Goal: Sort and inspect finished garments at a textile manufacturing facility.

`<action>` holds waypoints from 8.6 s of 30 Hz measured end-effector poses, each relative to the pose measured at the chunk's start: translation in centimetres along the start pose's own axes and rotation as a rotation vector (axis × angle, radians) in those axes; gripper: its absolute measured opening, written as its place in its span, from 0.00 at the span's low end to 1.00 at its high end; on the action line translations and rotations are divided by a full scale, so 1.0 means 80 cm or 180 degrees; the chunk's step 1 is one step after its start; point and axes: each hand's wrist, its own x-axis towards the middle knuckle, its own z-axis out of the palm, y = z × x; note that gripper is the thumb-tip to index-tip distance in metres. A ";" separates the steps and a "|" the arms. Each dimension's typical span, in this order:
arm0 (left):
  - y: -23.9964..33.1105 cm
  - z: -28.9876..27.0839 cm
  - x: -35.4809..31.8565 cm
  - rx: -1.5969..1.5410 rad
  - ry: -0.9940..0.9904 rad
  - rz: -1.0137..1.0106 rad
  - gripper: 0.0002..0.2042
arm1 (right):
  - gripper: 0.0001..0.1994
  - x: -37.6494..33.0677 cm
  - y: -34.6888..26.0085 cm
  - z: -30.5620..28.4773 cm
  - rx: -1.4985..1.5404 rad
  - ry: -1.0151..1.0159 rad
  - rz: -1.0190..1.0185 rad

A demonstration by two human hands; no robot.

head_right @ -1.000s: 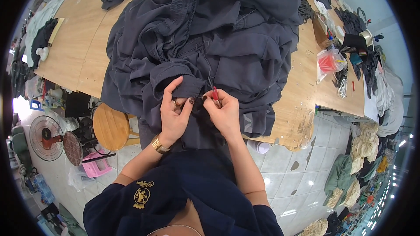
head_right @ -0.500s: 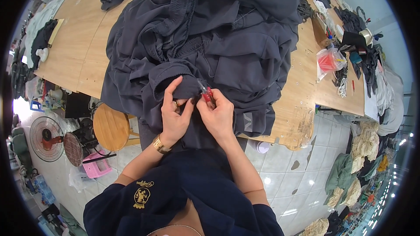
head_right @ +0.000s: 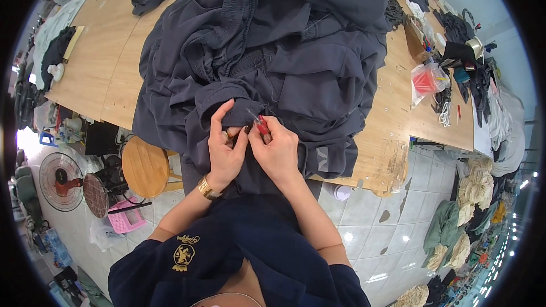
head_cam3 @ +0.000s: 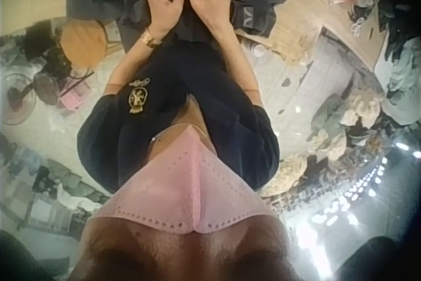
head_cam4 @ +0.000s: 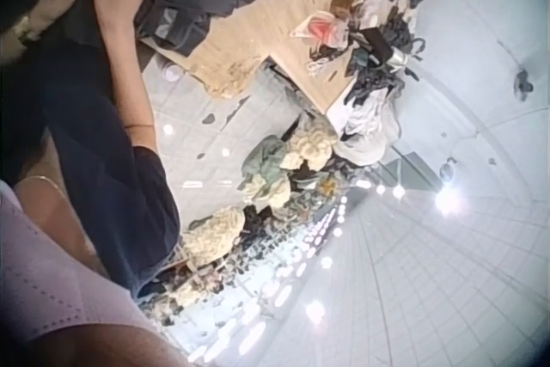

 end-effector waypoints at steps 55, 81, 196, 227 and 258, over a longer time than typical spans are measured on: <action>0.015 -0.015 0.015 -0.0861 -0.0530 -0.0483 0.17 | 0.14 0.011 0.028 -0.037 -0.1834 0.0017 -0.1868; 0.010 -0.017 0.017 -0.0501 -0.0554 -0.0264 0.17 | 0.14 0.013 0.033 -0.037 -0.1866 0.0014 -0.1973; 0.013 0.001 0.009 -0.0869 -0.0320 -0.0333 0.19 | 0.10 0.012 0.016 0.002 0.0328 -0.0140 -0.0051; 0.000 0.000 0.004 -0.0871 -0.0341 -0.0286 0.24 | 0.04 -0.003 0.009 -0.014 0.1270 -0.0038 0.0927; -0.003 -0.012 0.015 -0.1488 -0.0390 -0.0346 0.24 | 0.12 0.000 0.021 -0.034 -0.1244 -0.0195 -0.1293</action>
